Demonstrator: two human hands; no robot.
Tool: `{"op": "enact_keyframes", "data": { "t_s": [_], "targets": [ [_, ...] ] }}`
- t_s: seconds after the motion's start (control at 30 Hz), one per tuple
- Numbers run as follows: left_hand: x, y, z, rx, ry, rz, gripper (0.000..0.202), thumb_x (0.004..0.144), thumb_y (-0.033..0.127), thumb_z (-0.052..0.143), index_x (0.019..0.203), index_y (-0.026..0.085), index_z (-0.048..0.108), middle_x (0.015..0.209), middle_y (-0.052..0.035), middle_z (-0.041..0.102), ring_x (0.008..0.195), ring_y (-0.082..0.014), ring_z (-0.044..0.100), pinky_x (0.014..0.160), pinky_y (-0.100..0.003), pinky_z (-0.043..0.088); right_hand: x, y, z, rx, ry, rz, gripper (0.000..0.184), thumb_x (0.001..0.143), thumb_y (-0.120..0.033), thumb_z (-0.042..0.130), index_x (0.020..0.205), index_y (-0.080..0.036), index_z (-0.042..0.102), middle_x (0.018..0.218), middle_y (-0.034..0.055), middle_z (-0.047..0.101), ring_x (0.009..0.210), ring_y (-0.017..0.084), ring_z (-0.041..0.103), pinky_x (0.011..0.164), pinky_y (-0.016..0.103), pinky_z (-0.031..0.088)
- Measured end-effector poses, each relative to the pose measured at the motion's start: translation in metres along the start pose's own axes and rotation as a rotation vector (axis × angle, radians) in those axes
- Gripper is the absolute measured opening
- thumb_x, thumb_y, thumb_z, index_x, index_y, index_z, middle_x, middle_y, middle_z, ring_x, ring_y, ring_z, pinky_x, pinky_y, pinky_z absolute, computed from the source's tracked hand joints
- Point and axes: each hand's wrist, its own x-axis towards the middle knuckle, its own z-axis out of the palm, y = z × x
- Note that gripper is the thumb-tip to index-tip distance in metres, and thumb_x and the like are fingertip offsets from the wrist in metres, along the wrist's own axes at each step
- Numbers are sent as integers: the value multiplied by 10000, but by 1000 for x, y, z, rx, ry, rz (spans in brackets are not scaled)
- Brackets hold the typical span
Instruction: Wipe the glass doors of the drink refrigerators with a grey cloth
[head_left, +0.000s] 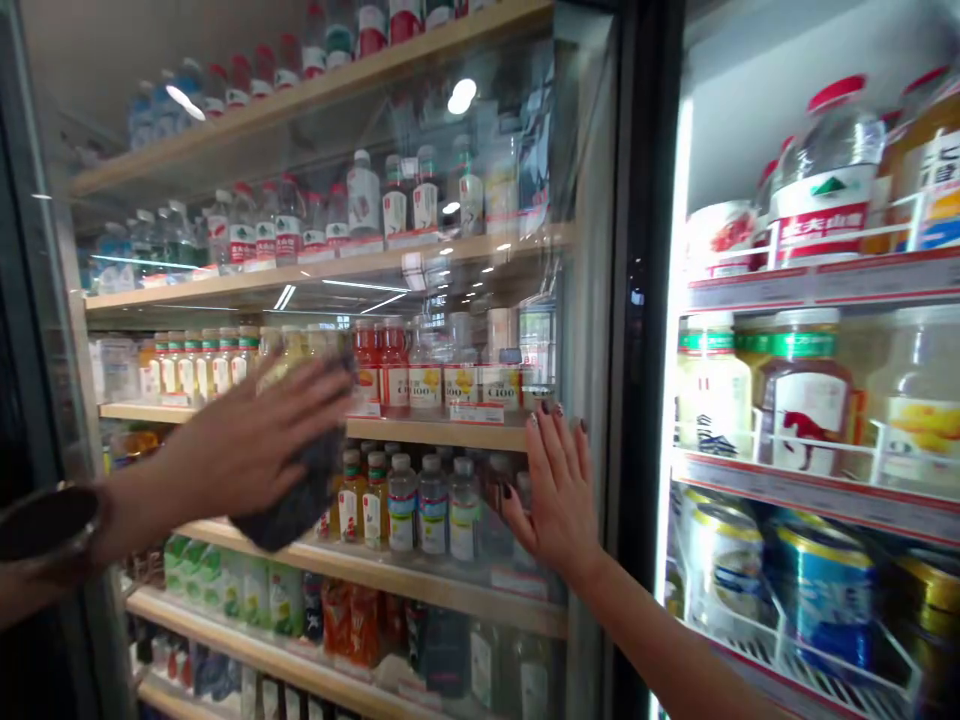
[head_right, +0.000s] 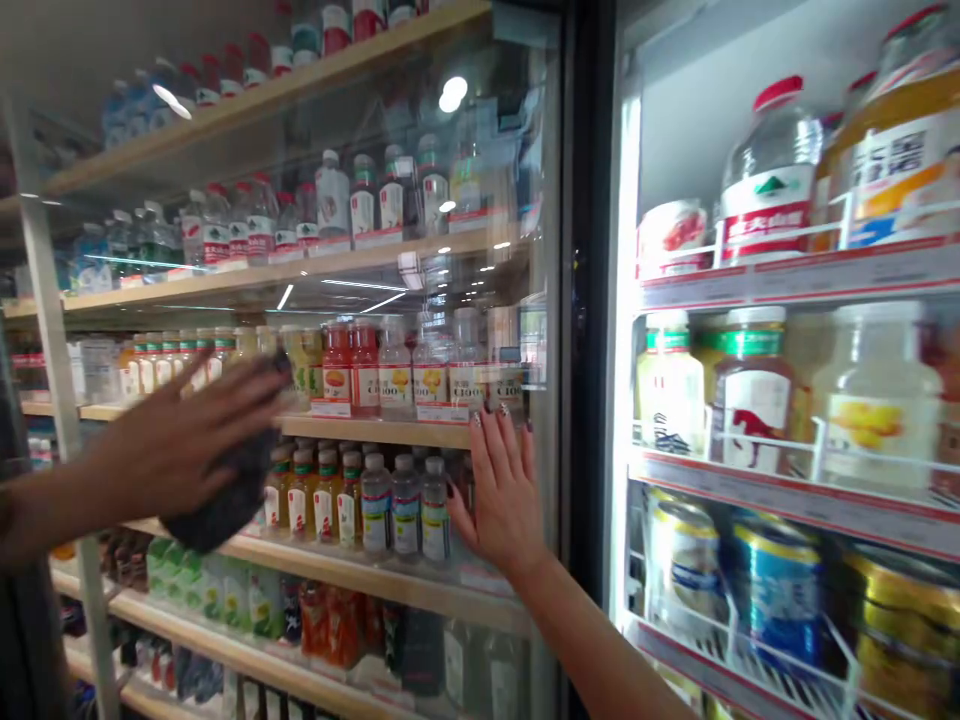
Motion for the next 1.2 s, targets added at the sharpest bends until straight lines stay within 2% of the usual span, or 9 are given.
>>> {"op": "enact_keyframes", "data": {
  "t_s": [0.1, 0.2, 0.43, 0.57, 0.73, 0.87, 1.03, 1.1, 1.2],
  "targets": [
    [55, -34, -21, 83, 143, -379, 641, 1001, 274, 519, 1598, 98, 369, 1719, -179, 274, 1610, -401, 208, 1302, -656, 163, -2, 3, 0, 6, 8, -1, 799, 1011, -376, 420, 1691, -100, 105, 1756, 163, 224, 1640, 346, 179, 1307, 630, 229],
    [64, 4, -4, 26, 109, -414, 754, 961, 367, 599, 1621, 111, 338, 1728, -170, 259, 1619, -410, 175, 1316, -629, 180, -2, 3, -1, 4, 6, -1, 803, 1006, -365, 423, 1693, -103, 99, 1758, 161, 219, 1636, 351, 193, 1306, 629, 235],
    [-99, 130, 56, -99, -134, 230, 661, 924, 461, 596, 1545, 251, 512, 1718, 53, 332, 1625, -190, 208, 1303, -348, 269, -2, 1, 1, -12, -4, -6, 819, 1011, -383, 446, 1691, -93, 94, 1752, 182, 224, 1633, 365, 195, 1294, 652, 242],
    [-116, 39, 21, -42, -113, 117, 576, 942, 396, 563, 1512, 325, 540, 1669, 80, 418, 1631, -168, 202, 1368, -400, 103, -2, 0, 2, -14, 0, -6, 810, 1013, -372, 437, 1689, -87, 94, 1746, 188, 240, 1633, 362, 198, 1290, 654, 249],
    [-13, -75, -32, 36, 197, -655, 640, 1073, 480, 296, 1617, 146, 326, 1774, -68, 132, 1636, -330, 113, 1306, -613, 82, -2, 1, 1, -10, 16, -6, 810, 1004, -371, 457, 1692, -106, 121, 1753, 174, 224, 1625, 374, 219, 1291, 653, 250],
    [16, -9, -3, 28, 144, -595, 745, 988, 418, 504, 1629, 90, 314, 1758, -162, 160, 1629, -415, 105, 1323, -640, 130, -2, 2, 1, -5, 17, -9, 807, 1004, -377, 459, 1689, -97, 137, 1753, 173, 226, 1626, 375, 217, 1298, 647, 234],
    [-77, 139, 65, -97, -78, -11, 696, 930, 482, 586, 1562, 210, 481, 1700, -5, 375, 1633, -288, 178, 1306, -446, 269, -2, 1, 2, -22, 13, -4, 819, 1004, -394, 455, 1694, -113, 114, 1748, 181, 237, 1610, 392, 258, 1277, 671, 264],
    [-116, 148, 72, -116, -117, 121, 598, 910, 426, 606, 1489, 280, 573, 1681, 88, 399, 1631, -205, 187, 1316, -361, 252, -2, 1, 2, -25, 17, -6, 821, 1005, -390, 453, 1694, -111, 103, 1747, 182, 240, 1612, 385, 255, 1279, 663, 265],
    [-127, 86, 51, -106, -106, 94, 631, 895, 285, 548, 1524, 341, 524, 1693, 149, 351, 1650, -148, 79, 1375, -360, 32, -1, 1, 3, -20, 14, -7, 813, 1010, -392, 441, 1693, -107, 106, 1745, 184, 244, 1616, 379, 246, 1281, 660, 264]
  ]
}}
